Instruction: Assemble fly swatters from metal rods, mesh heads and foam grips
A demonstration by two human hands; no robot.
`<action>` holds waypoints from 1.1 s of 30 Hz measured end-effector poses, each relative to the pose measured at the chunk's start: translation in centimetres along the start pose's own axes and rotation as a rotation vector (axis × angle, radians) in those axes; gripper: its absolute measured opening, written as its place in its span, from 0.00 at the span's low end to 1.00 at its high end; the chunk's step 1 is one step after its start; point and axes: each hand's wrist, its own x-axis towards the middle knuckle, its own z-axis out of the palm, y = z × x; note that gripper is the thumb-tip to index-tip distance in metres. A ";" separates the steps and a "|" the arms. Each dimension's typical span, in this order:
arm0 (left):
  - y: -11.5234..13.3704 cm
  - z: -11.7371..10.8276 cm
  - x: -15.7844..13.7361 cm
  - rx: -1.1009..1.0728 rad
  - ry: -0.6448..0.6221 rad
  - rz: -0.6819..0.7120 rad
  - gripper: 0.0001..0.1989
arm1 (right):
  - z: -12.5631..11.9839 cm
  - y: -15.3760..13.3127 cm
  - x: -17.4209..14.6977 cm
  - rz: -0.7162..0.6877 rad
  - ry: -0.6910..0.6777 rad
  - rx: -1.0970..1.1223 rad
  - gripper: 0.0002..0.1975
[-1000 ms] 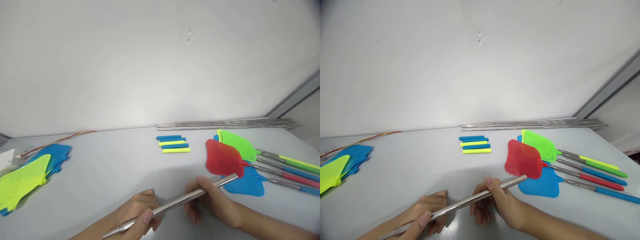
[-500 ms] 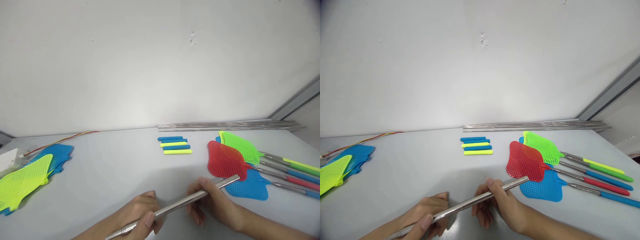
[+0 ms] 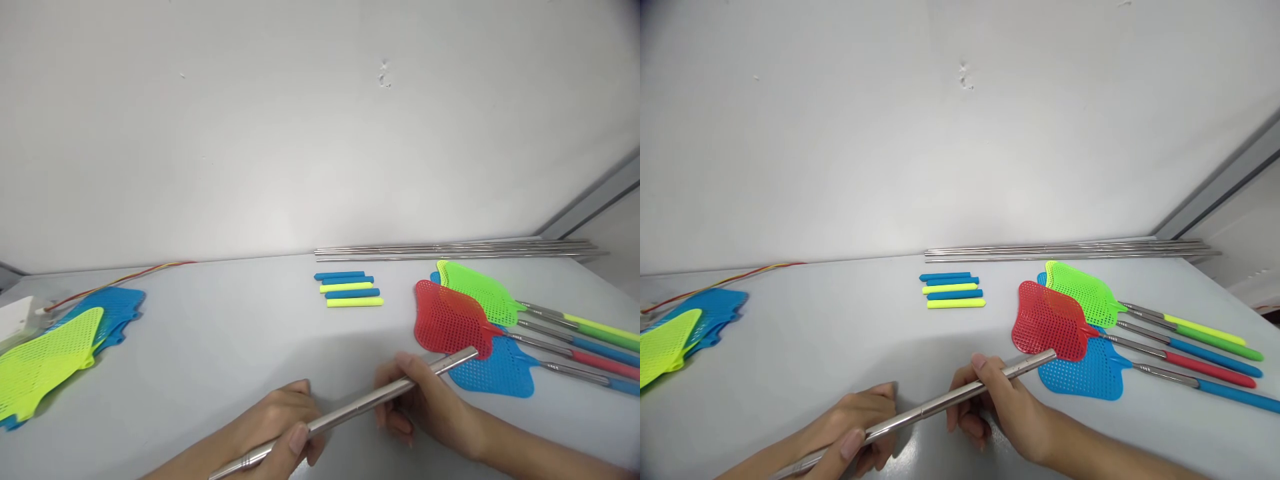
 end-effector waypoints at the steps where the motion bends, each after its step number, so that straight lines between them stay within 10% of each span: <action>1: 0.0 0.0 0.0 0.000 0.002 0.002 0.25 | 0.0 -0.1 0.0 0.003 0.000 -0.003 0.34; 27: 0.0 -0.1 0.0 0.064 -0.067 0.018 0.24 | -0.1 -1.1 -0.2 0.010 -0.150 -0.153 0.37; 33: -1.6 0.4 0.1 0.131 -0.123 0.202 0.23 | 0.6 -2.6 -0.8 0.030 -0.179 -0.361 0.34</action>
